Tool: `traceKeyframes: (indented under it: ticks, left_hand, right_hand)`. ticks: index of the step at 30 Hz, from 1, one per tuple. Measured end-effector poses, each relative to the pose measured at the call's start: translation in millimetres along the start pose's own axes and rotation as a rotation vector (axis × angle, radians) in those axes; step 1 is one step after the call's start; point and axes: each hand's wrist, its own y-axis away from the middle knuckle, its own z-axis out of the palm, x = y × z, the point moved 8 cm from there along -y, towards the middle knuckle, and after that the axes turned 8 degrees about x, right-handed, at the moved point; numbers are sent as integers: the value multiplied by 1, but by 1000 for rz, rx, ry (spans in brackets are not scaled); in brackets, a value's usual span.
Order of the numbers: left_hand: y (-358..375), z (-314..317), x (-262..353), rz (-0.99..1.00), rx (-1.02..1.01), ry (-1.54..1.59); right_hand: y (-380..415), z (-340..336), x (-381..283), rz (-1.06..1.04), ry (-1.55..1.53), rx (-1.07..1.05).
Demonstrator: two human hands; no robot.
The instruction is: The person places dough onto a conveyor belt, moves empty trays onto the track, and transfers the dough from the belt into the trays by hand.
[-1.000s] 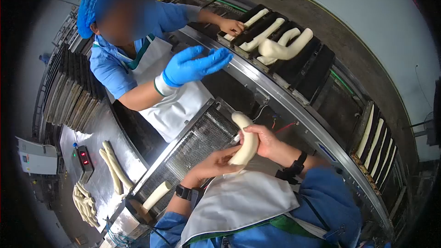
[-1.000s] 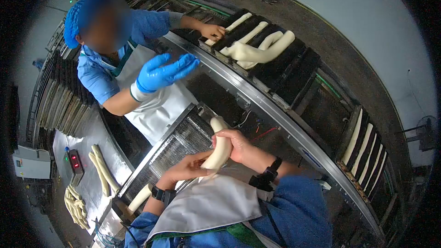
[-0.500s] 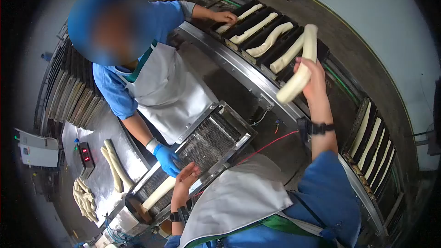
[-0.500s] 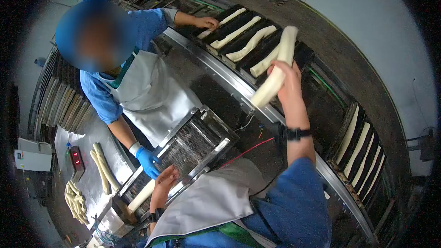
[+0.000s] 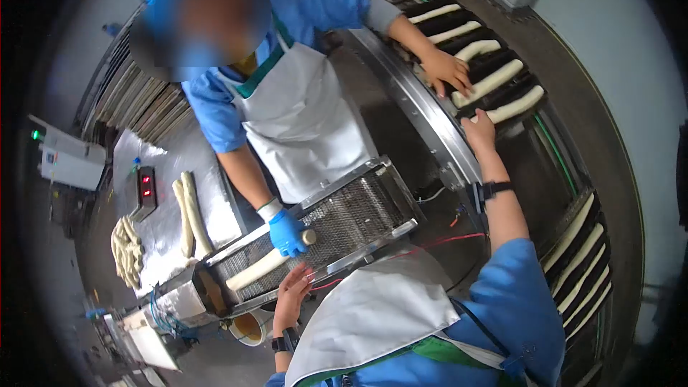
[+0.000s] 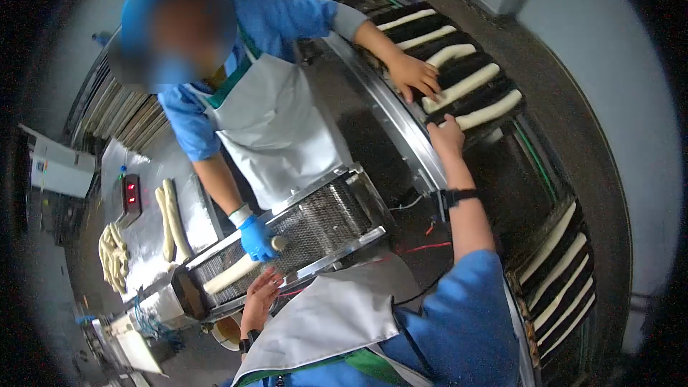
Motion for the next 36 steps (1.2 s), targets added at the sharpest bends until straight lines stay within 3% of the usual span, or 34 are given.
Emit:
traceKeyframes:
  ticks: [4,7,10,14,18,20,21,22,23,24,26,27,29,31,36]
  left_hand:
    - [-4,1,-4,-16,35,50]
    - [-9,-2,-8,-21,46,51]
    - [-8,-6,-10,-42,63,44]
    - [-16,-5,-12,-68,40,28]
    - [-19,-7,-11,-68,2,34]
    - [-24,-8,-19,-87,-29,-2]
    - [-24,-9,-20,-97,-46,-20]
    - [-23,-14,-15,-82,-30,-2]
    - [-19,-16,-11,-85,-24,-5]
    - [-21,-20,-12,-86,-20,18]
    - [-27,-27,-21,-100,-29,47]
    - [-28,-27,-22,-82,-61,76]
    - [-27,-29,-25,-88,-47,102]
    - [-22,-27,-13,-92,-36,113]
    - [-26,-32,-28,-101,-38,132]
  right_hand:
    - [0,37,2,-212,-277,-86]
    - [40,21,-1,-167,-553,-102]
    - [78,16,20,-173,-506,-122]
    - [137,40,75,-71,-601,-303]
    - [204,58,135,-3,-479,-536]
    - [229,49,162,-82,-280,-546]
    - [242,52,180,-129,-367,-579]
    - [248,71,255,-167,-245,-540]
    - [262,55,264,102,-425,-588]
    - [260,59,281,-198,-198,-539]
    - [265,71,334,-231,254,-842]
    - [272,66,350,-158,303,-902]
    - [281,54,369,274,45,-872]
    - [288,47,375,572,-156,-801]
    - [304,42,381,724,-276,-773]
